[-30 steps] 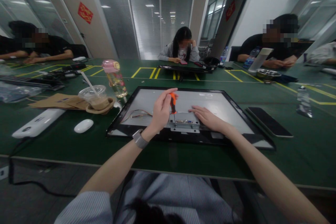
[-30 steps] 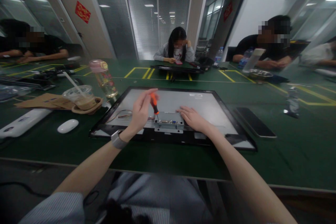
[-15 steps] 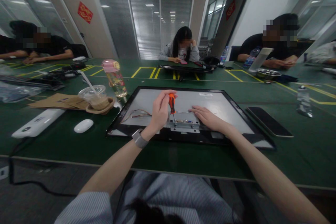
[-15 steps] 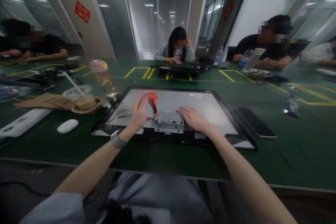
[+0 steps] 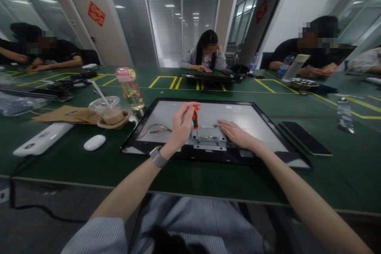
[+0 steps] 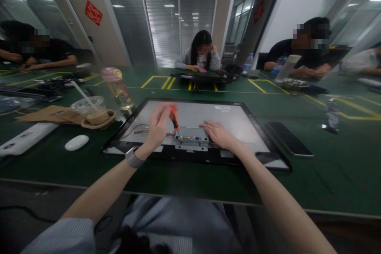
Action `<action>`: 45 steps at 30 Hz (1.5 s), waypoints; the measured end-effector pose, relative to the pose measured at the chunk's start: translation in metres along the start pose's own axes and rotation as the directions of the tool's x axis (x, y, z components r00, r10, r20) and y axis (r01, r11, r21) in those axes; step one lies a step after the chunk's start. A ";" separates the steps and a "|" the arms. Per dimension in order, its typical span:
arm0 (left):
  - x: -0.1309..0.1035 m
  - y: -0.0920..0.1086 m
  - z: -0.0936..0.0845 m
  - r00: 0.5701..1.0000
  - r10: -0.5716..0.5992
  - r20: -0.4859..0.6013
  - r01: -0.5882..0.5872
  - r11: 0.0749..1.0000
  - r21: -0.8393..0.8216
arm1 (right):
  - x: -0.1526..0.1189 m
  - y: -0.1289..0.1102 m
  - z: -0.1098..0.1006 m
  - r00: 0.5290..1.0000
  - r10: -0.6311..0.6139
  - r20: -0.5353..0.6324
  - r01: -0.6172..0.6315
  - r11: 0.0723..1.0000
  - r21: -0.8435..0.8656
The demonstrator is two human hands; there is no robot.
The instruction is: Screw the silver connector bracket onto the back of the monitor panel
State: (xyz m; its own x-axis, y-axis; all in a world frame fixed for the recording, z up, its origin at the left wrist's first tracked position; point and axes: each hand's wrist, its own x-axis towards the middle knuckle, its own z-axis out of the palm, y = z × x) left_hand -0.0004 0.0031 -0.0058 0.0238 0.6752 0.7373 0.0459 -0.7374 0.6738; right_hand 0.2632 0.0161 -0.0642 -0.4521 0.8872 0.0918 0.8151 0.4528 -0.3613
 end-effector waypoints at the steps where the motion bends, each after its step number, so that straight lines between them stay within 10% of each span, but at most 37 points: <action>1: 0.000 0.000 0.000 1.000 0.016 -0.001 -0.016 1.000 0.011 | 0.000 0.000 0.000 1.000 0.002 0.002 -0.002 1.000 -0.003; 45: 0.000 0.001 -0.001 0.999 0.035 0.029 -0.035 0.999 0.012 | 0.000 -0.002 -0.002 1.000 0.019 0.018 -0.019 1.000 -0.005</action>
State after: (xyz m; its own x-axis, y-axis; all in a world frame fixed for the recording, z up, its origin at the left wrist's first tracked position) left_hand -0.0015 0.0022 -0.0051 0.0547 0.6495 0.7584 0.0572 -0.7603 0.6471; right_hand 0.2619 0.0151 -0.0618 -0.4428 0.8940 0.0684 0.8254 0.4363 -0.3584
